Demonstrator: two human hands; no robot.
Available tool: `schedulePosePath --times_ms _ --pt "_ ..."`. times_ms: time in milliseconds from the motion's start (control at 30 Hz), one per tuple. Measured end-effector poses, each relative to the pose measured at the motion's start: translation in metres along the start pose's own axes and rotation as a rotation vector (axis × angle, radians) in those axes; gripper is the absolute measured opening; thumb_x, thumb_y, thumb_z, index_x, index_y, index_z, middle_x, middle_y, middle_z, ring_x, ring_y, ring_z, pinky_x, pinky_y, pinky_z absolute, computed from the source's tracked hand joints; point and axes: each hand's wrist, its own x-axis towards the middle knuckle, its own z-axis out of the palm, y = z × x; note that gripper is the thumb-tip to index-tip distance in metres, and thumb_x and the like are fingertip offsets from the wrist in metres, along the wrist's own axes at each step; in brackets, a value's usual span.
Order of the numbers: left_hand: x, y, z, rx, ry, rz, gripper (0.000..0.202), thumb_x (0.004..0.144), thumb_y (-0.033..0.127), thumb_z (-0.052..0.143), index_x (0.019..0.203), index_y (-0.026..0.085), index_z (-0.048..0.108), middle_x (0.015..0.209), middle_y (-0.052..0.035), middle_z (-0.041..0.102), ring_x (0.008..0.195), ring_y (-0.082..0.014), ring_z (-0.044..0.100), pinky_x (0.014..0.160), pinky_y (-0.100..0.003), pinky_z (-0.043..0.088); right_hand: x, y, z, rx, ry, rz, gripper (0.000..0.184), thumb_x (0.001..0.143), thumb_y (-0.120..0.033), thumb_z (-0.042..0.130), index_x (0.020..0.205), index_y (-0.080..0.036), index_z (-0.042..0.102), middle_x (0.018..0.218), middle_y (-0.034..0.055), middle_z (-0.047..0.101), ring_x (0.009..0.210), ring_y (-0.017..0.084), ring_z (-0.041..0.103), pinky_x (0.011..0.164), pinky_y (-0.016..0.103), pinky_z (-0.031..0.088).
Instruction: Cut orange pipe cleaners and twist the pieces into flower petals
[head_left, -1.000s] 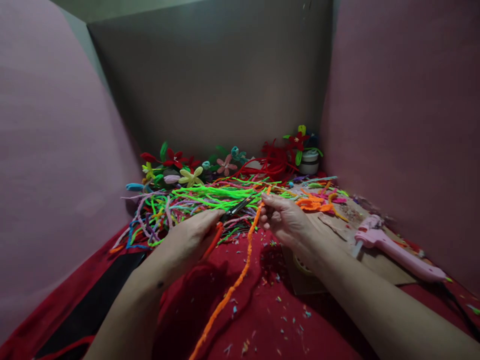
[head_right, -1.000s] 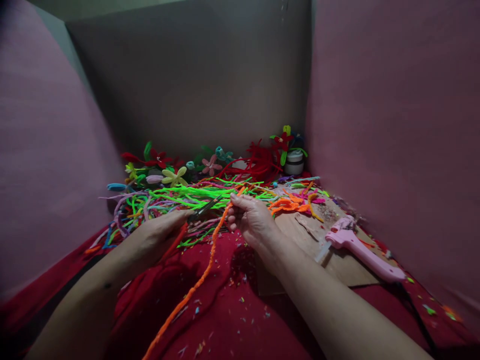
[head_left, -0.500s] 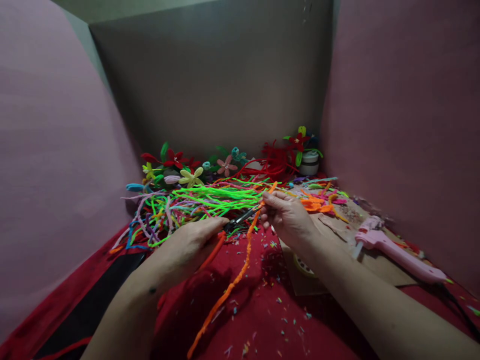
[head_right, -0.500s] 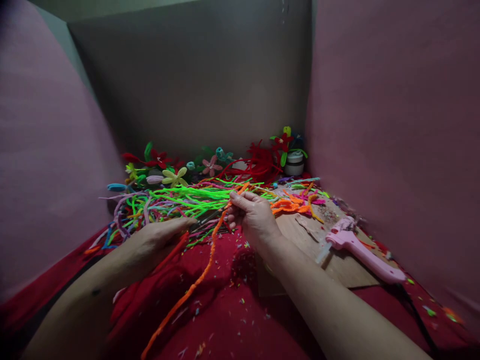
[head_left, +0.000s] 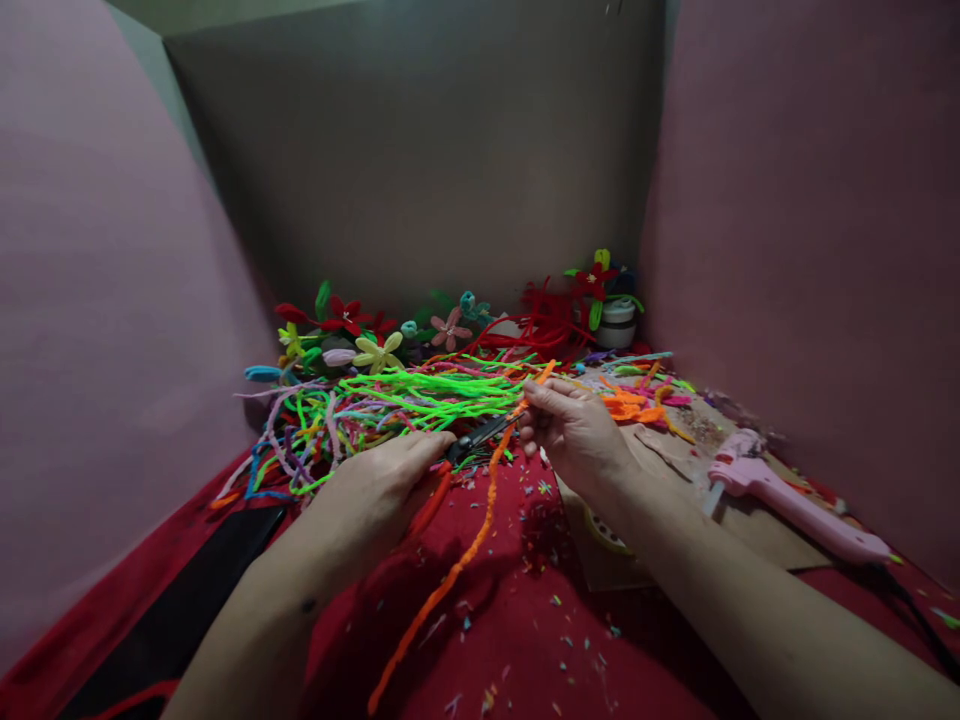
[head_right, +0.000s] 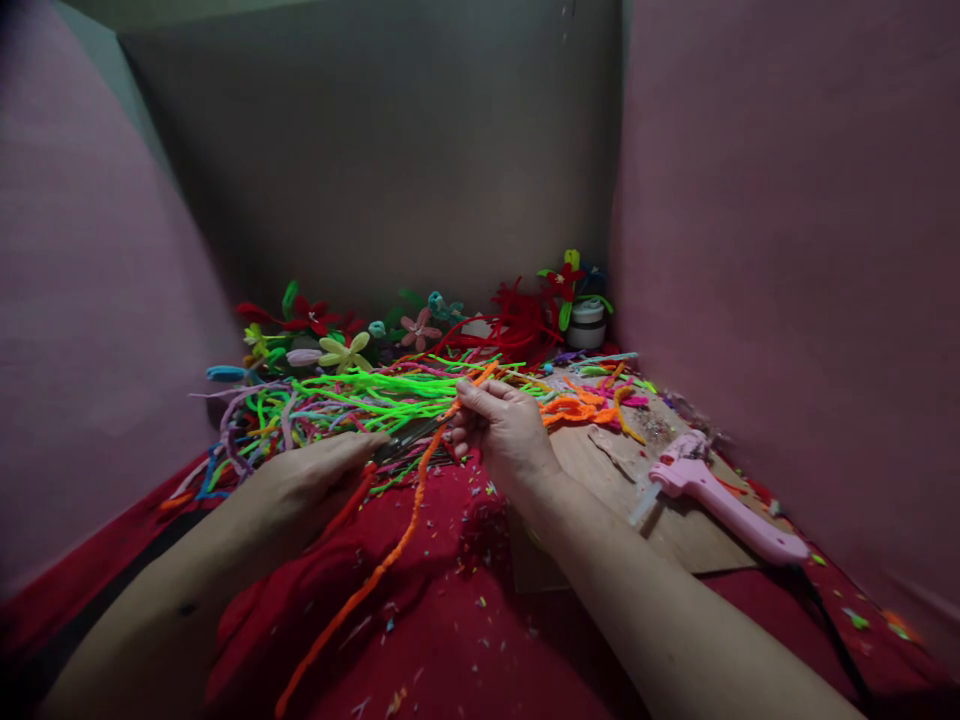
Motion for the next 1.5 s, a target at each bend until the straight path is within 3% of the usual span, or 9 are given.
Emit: schedulePosePath --times_ms 300,1133,1500 --pt "0.0004 0.0062 0.0 0.044 0.06 0.004 0.034 0.086 0.025 0.035 0.114 0.019 0.052 0.102 -0.007 0.065 0.087 -0.0155 0.062 0.075 -0.026 0.049 -0.0009 -0.0002 0.0006 0.006 0.009 0.02 0.019 0.068 -0.022 0.064 0.057 -0.015 0.051 0.046 -0.0015 0.055 0.039 0.011 0.052 0.033 0.021 0.044" --pt "-0.0015 0.0099 -0.0031 0.068 0.05 -0.015 0.034 0.087 0.024 0.034 0.115 0.019 0.052 0.101 -0.0078 0.065 0.086 -0.0165 0.063 0.072 -0.026 0.05 -0.0027 -0.0023 0.0023 -0.029 0.047 0.021 0.021 0.064 -0.024 0.067 0.056 -0.015 0.049 0.045 -0.0009 0.056 0.037 0.01 0.052 0.034 0.021 0.045" --pt "-0.0054 0.0082 -0.0005 0.17 -0.008 -0.019 0.036 0.082 0.014 0.038 0.117 0.021 0.048 0.103 -0.0067 0.064 0.084 -0.0157 0.063 0.066 -0.023 0.049 -0.0024 -0.0003 0.0016 -0.029 0.059 0.026 0.017 0.067 -0.021 0.063 0.057 -0.014 0.051 0.046 -0.0001 0.057 0.038 0.011 0.054 0.033 0.022 0.046"
